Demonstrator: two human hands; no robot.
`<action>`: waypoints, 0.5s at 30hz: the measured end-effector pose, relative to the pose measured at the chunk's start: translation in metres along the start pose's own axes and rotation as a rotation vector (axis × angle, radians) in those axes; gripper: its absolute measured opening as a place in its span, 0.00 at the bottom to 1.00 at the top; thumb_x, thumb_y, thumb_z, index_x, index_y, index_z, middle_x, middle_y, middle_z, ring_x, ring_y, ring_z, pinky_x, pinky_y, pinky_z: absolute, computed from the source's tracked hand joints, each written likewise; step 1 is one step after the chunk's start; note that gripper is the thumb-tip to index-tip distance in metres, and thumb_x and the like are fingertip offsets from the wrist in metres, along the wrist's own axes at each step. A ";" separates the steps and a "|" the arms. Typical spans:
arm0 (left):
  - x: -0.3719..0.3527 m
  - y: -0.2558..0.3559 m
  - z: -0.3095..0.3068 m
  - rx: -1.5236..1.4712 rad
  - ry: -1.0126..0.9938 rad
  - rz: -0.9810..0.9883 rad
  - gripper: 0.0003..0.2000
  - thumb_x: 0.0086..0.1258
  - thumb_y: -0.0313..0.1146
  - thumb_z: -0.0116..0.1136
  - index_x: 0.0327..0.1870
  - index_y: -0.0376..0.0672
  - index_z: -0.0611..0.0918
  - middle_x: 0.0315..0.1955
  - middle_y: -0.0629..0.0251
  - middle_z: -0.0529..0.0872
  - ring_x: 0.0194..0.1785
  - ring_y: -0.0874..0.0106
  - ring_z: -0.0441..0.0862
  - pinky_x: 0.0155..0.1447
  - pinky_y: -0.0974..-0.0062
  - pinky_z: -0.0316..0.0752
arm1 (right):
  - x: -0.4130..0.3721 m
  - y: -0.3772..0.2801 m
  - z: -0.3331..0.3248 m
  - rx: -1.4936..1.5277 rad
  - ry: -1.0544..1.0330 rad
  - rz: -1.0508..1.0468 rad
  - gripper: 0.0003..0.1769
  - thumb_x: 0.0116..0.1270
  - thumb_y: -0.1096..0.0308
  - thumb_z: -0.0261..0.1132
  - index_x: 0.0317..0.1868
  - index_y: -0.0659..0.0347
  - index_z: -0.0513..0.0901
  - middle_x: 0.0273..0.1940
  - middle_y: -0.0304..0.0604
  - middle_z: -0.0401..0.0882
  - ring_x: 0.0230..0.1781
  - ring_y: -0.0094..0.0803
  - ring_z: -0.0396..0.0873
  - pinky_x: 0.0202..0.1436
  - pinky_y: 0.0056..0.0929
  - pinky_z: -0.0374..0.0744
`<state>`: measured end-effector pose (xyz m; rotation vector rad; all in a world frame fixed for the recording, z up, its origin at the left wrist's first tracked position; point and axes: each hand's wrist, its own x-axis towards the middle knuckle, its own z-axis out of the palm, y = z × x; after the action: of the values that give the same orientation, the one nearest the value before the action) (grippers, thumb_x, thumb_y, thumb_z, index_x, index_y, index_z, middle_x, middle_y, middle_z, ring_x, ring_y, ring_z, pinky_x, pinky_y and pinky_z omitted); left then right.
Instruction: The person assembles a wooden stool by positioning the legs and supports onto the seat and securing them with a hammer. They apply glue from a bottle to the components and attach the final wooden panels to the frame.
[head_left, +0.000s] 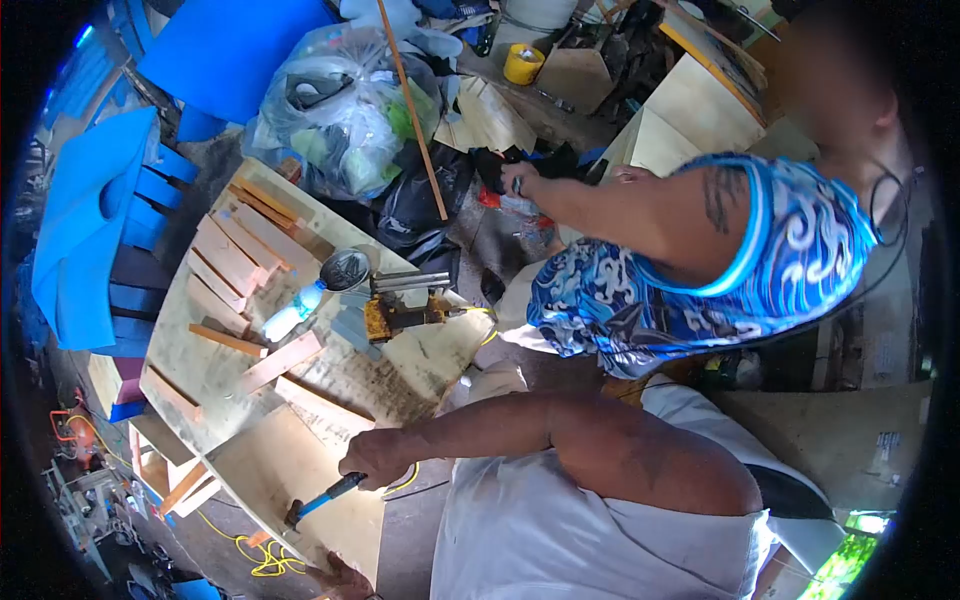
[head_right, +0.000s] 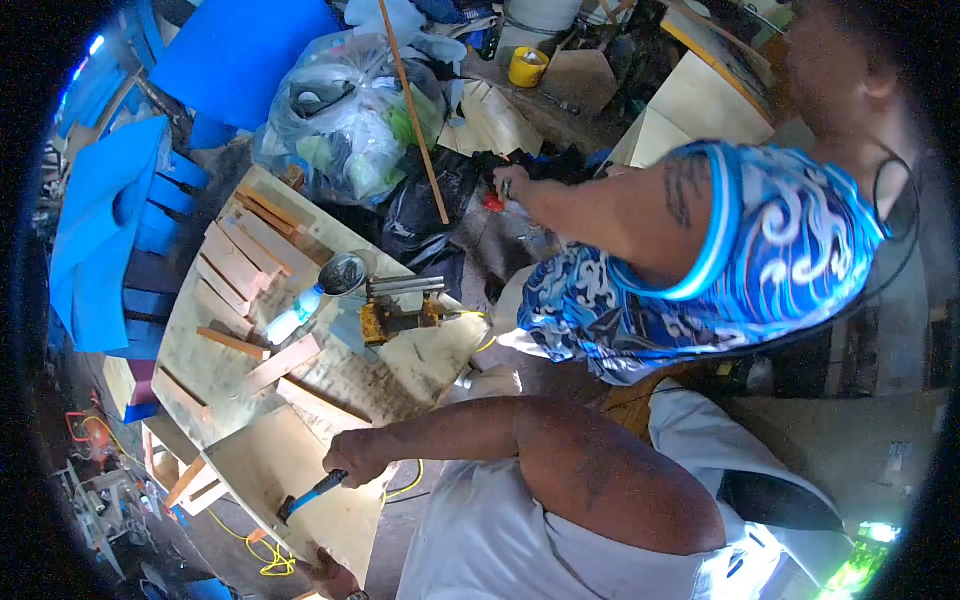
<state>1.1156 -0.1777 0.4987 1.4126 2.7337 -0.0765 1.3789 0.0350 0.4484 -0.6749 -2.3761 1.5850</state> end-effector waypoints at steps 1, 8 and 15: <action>0.000 0.014 -0.018 0.068 -0.076 -0.018 0.38 0.73 0.57 0.50 0.71 0.31 0.64 0.51 0.40 0.83 0.46 0.43 0.84 0.44 0.52 0.81 | 0.000 0.008 0.008 0.024 0.030 -0.011 0.13 0.57 0.59 0.66 0.36 0.59 0.77 0.30 0.50 0.80 0.36 0.51 0.80 0.40 0.50 0.75; 0.011 0.035 -0.017 0.065 -0.221 -0.143 0.42 0.70 0.64 0.48 0.72 0.33 0.62 0.55 0.36 0.79 0.54 0.43 0.81 0.52 0.51 0.80 | -0.001 0.012 -0.017 -0.166 -0.051 0.112 0.13 0.60 0.58 0.66 0.36 0.59 0.77 0.29 0.47 0.81 0.36 0.48 0.83 0.41 0.47 0.79; 0.008 0.028 -0.004 0.199 0.042 0.029 0.43 0.69 0.66 0.47 0.72 0.36 0.62 0.44 0.40 0.85 0.40 0.46 0.86 0.39 0.51 0.82 | 0.015 -0.006 -0.010 -0.287 -0.237 0.296 0.10 0.62 0.64 0.61 0.39 0.61 0.81 0.34 0.51 0.86 0.37 0.47 0.86 0.42 0.46 0.82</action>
<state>1.1339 -0.1549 0.5017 1.5160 2.8054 -0.3296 1.3685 0.0484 0.4570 -0.9837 -2.8240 1.5163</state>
